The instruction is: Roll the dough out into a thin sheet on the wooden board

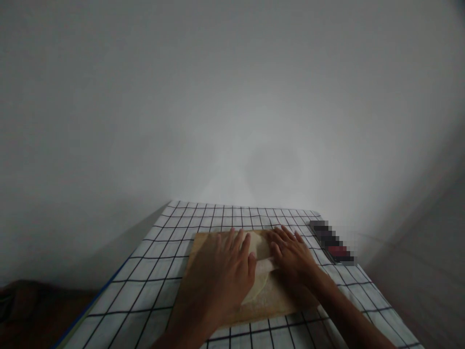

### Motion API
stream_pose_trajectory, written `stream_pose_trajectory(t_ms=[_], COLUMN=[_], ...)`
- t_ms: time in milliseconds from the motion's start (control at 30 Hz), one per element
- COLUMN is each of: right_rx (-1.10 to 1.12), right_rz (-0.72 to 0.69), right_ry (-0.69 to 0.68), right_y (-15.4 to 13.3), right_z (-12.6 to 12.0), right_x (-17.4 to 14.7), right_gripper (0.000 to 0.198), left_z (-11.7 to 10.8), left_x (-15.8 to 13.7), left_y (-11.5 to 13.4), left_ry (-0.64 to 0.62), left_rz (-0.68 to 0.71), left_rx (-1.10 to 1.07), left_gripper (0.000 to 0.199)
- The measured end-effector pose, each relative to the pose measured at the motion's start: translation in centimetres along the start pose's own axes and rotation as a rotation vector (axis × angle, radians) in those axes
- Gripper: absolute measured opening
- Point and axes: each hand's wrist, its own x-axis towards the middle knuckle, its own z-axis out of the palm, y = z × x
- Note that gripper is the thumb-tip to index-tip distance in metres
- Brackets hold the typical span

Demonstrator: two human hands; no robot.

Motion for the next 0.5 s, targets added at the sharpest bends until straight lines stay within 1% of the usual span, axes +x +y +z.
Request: stream_pose_trajectory(t_ms=[67,167,267,400,500], right_rx=[0.0,-0.01,-0.018,-0.01,-0.031], right_rz=[0.01,0.042,0.012,0.03,0.019], right_ry=[0.012,0.011,0.022,0.02,0.051], right_y=[0.0,0.1,0.1,0.2,0.3], right_z=[0.2,0.3,0.3,0.5,0.9], right_x=[-0.7,-1.3,-1.4,-1.2,-1.2], right_gripper=[0.049,0.049,0.05,0.051,0.051], left_z=[-0.3,-0.5,-0.5,-0.6,-0.8], left_x=[-0.5,-0.9,-0.8,-0.5,-0.4], left_y=[0.6,1.2,1.2,1.1,1.4], left_ry=[0.022,0.024,0.029,-0.001,0.006], left_rz=[-0.019,-0.03,-0.018,-0.077,-0.062], left_rx=[0.006,-0.003,-0.028,-0.034,-0.054], left_gripper=[0.047,0.047,0.047,0.048,0.048])
